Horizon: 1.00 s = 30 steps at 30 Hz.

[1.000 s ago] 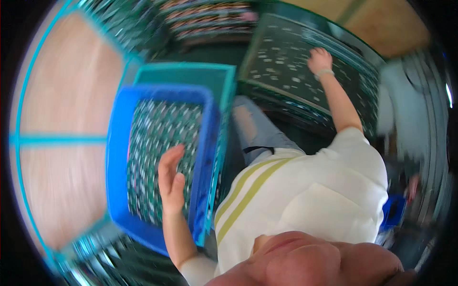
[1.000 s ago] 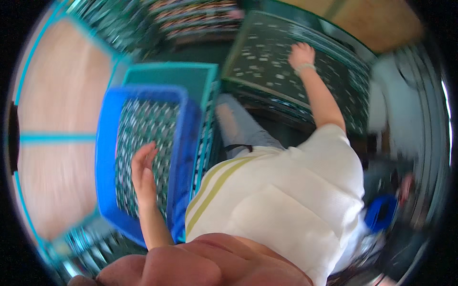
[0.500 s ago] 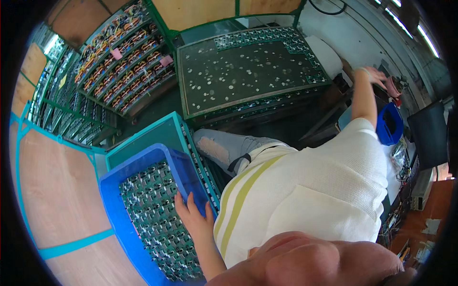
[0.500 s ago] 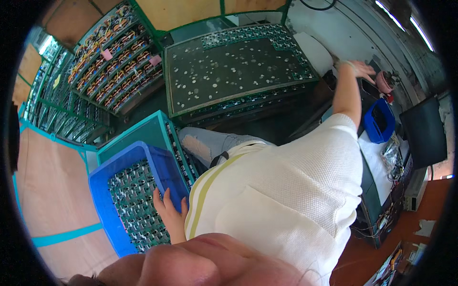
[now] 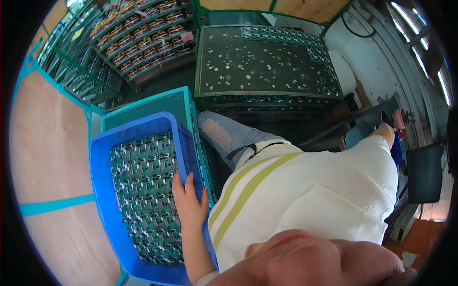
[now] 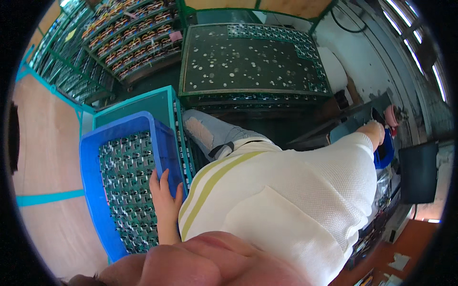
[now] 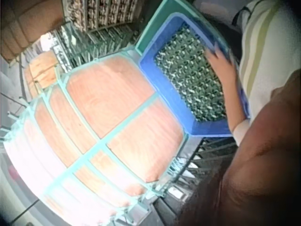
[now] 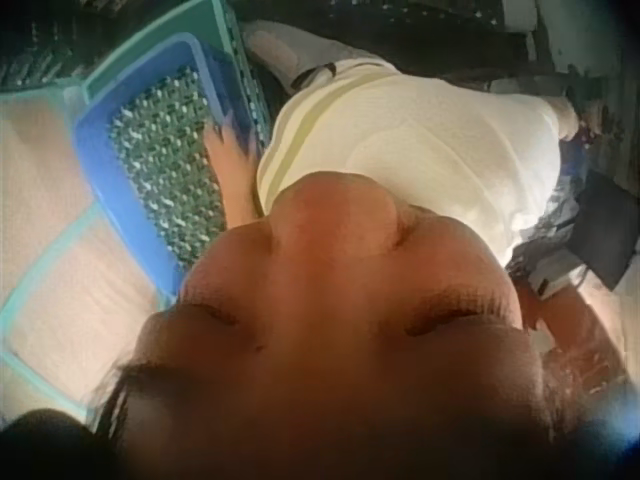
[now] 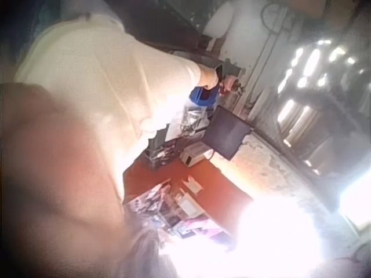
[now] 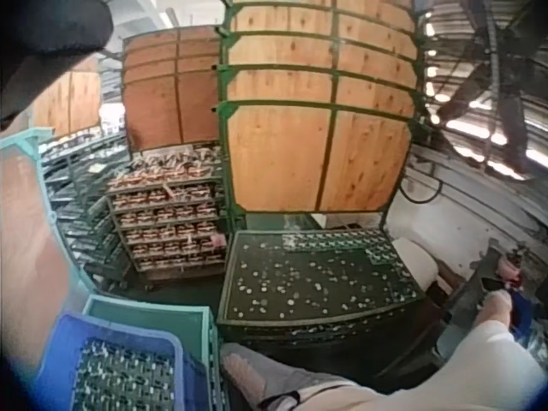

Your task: The person takes small electronic components and attaches them onto circuit boards arranged inside a blue bin by hand.

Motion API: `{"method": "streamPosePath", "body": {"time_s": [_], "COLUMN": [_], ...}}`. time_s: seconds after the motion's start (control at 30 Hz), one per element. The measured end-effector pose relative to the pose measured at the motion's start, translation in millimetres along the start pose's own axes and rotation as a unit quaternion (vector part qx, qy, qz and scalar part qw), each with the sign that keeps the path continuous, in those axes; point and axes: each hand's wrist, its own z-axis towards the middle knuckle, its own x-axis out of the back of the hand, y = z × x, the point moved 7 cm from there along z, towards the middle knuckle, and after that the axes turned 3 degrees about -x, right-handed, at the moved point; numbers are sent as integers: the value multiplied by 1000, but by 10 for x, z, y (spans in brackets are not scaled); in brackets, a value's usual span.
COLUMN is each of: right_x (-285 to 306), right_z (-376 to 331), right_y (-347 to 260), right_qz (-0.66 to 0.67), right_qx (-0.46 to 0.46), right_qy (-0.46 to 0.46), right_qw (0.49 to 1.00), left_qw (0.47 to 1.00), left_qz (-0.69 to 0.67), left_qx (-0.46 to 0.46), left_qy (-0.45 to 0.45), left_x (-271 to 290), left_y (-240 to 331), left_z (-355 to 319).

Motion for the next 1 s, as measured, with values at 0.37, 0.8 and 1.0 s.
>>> {"method": "streamPosePath", "body": {"time_s": [0.37, 0.8, 1.0], "right_x": [430, 834, 223], "right_z": [313, -990, -2599], "right_y": [-1681, -3444, -4294], "right_qz": [41, 105, 194], "right_qx": [212, 523, 697], "right_qy": [-42, 85, 151], "right_qw": [975, 842, 673], "left_qw": [1000, 999, 991], "left_qz": [25, -17, 13], "left_qx": [3, 14, -34], "left_qy": [-4, 24, 130], "left_x": [-51, 30, 121], "left_y": [19, -65, 28], "left_z": [-1, 45, -26]}}
